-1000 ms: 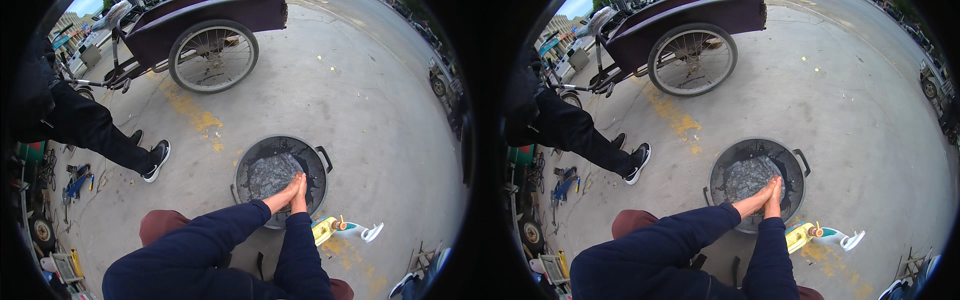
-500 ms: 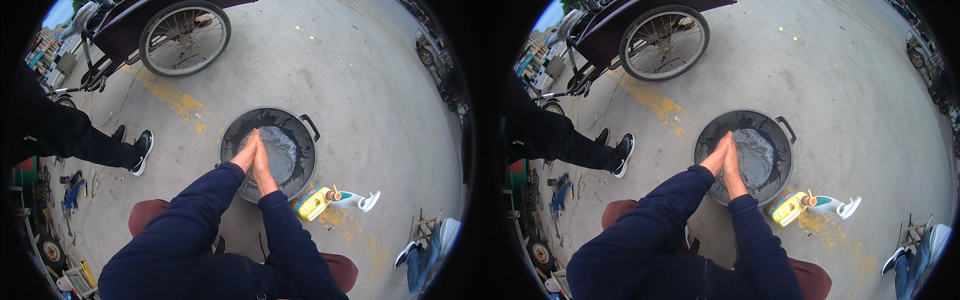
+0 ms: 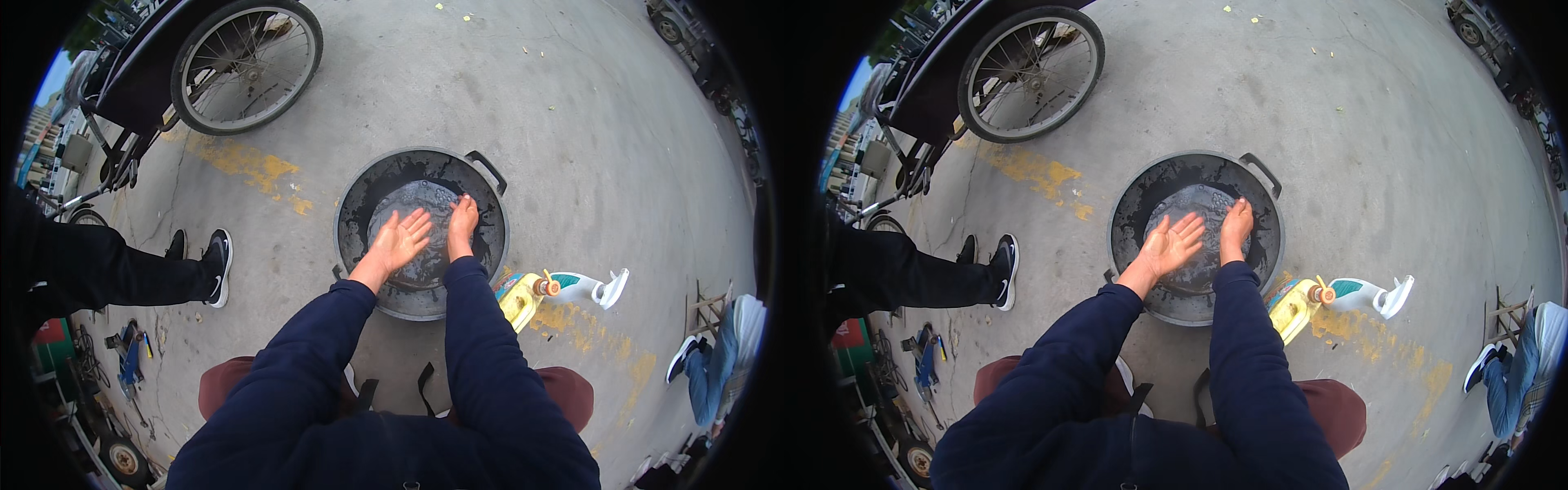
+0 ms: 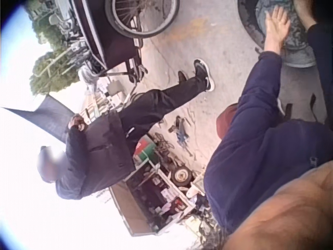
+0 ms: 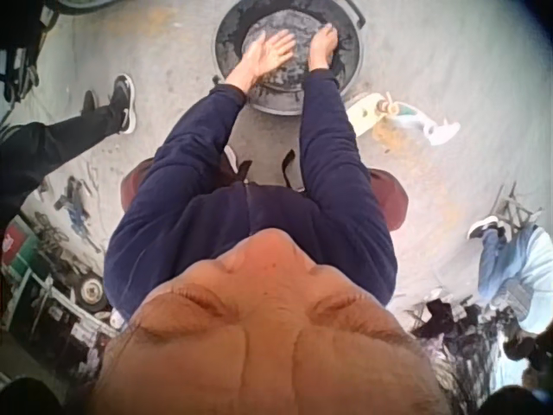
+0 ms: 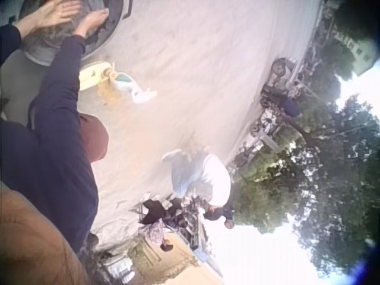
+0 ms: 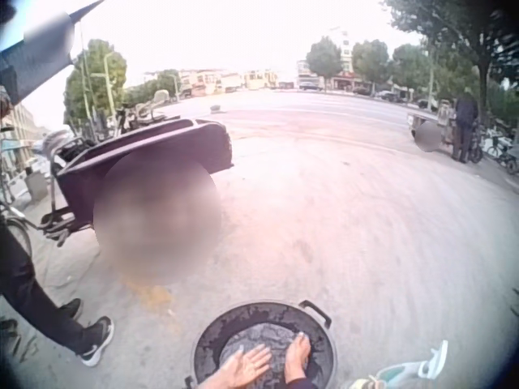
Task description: The person removes the front wheel of a bicycle, uses a hand pump to inflate the tire, and then reattaches the wheel. The person also washes their hands in a basin and dries them with a cloth.
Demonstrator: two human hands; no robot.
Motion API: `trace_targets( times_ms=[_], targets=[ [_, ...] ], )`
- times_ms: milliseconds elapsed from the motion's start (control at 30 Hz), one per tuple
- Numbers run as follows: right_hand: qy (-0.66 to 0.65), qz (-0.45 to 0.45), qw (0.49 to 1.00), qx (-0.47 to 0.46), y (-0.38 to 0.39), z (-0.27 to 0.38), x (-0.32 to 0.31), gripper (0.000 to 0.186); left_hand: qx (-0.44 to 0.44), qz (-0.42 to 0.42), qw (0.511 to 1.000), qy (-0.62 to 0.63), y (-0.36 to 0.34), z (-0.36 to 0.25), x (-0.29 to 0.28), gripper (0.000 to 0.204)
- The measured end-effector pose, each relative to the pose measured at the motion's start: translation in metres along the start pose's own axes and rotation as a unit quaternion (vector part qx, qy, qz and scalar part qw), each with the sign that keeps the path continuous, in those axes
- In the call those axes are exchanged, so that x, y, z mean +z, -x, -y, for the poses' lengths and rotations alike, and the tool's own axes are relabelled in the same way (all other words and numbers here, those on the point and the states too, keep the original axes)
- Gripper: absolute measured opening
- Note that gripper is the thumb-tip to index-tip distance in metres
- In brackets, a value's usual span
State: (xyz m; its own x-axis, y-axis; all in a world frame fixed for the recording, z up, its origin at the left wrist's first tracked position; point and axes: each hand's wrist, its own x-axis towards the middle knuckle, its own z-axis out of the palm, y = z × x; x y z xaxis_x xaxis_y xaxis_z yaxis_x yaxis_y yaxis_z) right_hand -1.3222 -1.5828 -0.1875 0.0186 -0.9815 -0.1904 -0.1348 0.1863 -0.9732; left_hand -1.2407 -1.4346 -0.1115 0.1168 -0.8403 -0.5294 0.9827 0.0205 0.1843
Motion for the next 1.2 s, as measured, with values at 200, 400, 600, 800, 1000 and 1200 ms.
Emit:
trace_targets(
  times_ms=[200,400,600,800,1000,1200],
  targets=[
    [-0.467,0.194,0.641,0.577,0.063,-0.061,0.031,0.027,-0.038,-0.205,0.978,-0.025,-0.004,-0.026,-0.022,0.058],
    [-0.204,0.024,0.933,0.295,0.101,-0.008,0.062,0.035,-0.053,-0.033,0.986,-0.152,-0.033,-0.019,-0.010,0.030],
    [0.117,0.148,0.977,-0.099,0.096,0.037,0.020,0.036,0.117,-0.174,0.974,-0.085,-0.048,0.005,-0.007,0.026],
    [0.191,-0.015,0.944,-0.269,0.033,0.000,0.005,0.022,-0.014,-0.249,0.967,-0.045,-0.036,-0.005,-0.019,0.058],
    [-0.452,0.092,0.749,0.475,0.075,-0.033,0.033,0.028,0.007,-0.302,0.953,-0.035,-0.046,-0.029,-0.071,0.058],
    [0.022,0.247,0.968,0.024,0.113,0.034,0.041,0.052,0.187,-0.173,0.944,-0.210,-0.056,-0.011,-0.036,0.063]
  ],
)
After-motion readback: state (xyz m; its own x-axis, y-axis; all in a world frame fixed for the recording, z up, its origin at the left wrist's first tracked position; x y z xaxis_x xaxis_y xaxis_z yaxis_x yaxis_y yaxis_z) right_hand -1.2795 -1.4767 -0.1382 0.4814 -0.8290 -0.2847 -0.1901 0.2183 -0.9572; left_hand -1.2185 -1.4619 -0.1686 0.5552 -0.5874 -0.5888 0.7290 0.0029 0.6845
